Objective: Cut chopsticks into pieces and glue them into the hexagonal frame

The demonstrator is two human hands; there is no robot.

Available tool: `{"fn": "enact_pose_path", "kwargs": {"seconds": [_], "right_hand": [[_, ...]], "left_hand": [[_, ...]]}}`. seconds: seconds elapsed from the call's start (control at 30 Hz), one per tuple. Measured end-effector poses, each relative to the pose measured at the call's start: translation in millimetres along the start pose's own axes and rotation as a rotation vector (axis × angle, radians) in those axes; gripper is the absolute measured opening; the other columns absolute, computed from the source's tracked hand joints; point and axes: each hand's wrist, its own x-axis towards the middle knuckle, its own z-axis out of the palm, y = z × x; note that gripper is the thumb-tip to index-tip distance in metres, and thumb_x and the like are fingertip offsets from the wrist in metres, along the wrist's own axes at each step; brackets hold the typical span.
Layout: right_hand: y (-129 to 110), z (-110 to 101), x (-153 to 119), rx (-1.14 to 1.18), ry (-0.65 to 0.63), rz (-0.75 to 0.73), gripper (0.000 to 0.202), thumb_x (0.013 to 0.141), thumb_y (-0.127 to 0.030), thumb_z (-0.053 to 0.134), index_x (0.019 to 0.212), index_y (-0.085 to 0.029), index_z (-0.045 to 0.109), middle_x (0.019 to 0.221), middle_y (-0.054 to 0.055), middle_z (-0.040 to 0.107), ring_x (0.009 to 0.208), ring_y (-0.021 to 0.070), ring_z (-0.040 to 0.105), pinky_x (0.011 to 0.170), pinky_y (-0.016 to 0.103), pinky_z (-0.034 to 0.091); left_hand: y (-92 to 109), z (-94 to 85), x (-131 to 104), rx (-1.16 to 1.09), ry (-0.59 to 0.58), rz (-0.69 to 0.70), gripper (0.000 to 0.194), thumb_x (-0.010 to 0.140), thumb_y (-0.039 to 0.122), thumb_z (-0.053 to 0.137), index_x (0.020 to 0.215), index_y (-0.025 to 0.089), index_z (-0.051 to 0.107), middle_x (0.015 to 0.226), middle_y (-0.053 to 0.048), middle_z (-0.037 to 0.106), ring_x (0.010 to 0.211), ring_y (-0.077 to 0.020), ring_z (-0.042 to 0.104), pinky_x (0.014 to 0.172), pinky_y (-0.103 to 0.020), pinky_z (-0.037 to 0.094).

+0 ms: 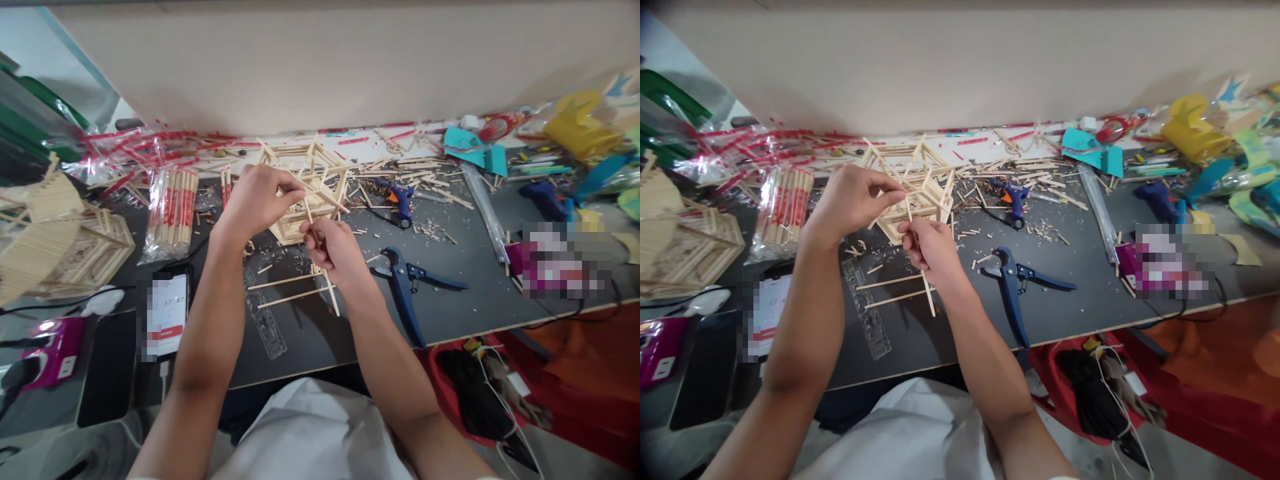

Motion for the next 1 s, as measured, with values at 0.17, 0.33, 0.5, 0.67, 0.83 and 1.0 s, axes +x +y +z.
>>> {"fn": "enact_pose_path", "kwargs": {"seconds": [0.17, 0.33, 0.5, 0.67, 0.83, 1.0], "right_hand": [[0, 0, 1, 0.000, 0.005, -0.005, 0.016, 0.078, -0.018, 0.050, 0.068, -0.017, 0.061, 0.047, -0.007, 0.049, 0.033, 0.0030, 0.029, 0.032, 0.018, 0.011], [2, -1, 1, 0.006, -0.004, -0.013, 0.016, 0.079, -0.018, 0.049, 0.068, -0.018, 0.061, 0.047, -0.007, 0.049, 0.033, 0.0029, 0.029, 0.031, 0.018, 0.012], [3, -2, 1, 0.018, -0.015, -0.024, 0.015, 0.077, -0.018, 0.048, 0.068, -0.017, 0.061, 0.047, -0.006, 0.049, 0.033, 0.0029, 0.030, 0.031, 0.017, 0.011], [4, -3, -3, -0.011, -0.026, -0.014, 0.014, 0.077, -0.021, 0.050, 0.070, -0.018, 0.062, 0.048, -0.007, 0.050, 0.033, 0.0024, 0.030, 0.031, 0.017, 0.013], [6, -5, -11, -0.079, -0.104, -0.009, 0.014, 0.076, -0.023, 0.051, 0.072, -0.017, 0.063, 0.049, -0.006, 0.054, 0.032, 0.0025, 0.034, 0.030, 0.016, 0.014], [8, -14, -16, -0.278, -0.151, -0.027, 0.012, 0.076, -0.022, 0.053, 0.074, -0.017, 0.064, 0.050, -0.005, 0.059, 0.032, 0.0032, 0.039, 0.030, 0.015, 0.021]], "left_hand": [[1, -0.8, 1, -0.001, -0.009, 0.001, 0.016, 0.085, 0.031, 0.065, 0.088, 0.024, 0.079, 0.087, -0.002, 0.078, 0.088, -0.0219, 0.069, 0.093, -0.035, 0.048], [1, -0.5, 0, 0.001, -0.003, 0.003, 0.014, 0.085, 0.029, 0.066, 0.088, 0.025, 0.079, 0.087, -0.001, 0.077, 0.090, -0.0216, 0.069, 0.094, -0.034, 0.047], [2, -1.4, -1, -0.002, 0.016, 0.034, 0.014, 0.086, 0.029, 0.066, 0.090, 0.025, 0.079, 0.087, -0.001, 0.077, 0.084, -0.0201, 0.068, 0.090, -0.034, 0.047], [4, -11.9, -3, 0.011, 0.076, 0.069, 0.012, 0.086, 0.027, 0.069, 0.094, 0.024, 0.077, 0.091, 0.000, 0.077, 0.071, -0.0153, 0.063, 0.091, -0.035, 0.049], [9, -33.8, -14, 0.001, 0.158, 0.050, 0.013, 0.088, 0.023, 0.066, 0.097, 0.022, 0.076, 0.096, -0.001, 0.077, 0.080, -0.0178, 0.066, 0.076, -0.034, 0.055], [15, -52.9, -29, -0.007, 0.281, 0.008, 0.017, 0.088, 0.030, 0.062, 0.096, 0.030, 0.077, 0.100, 0.001, 0.077, 0.090, -0.0223, 0.071, 0.084, -0.039, 0.059]]}}
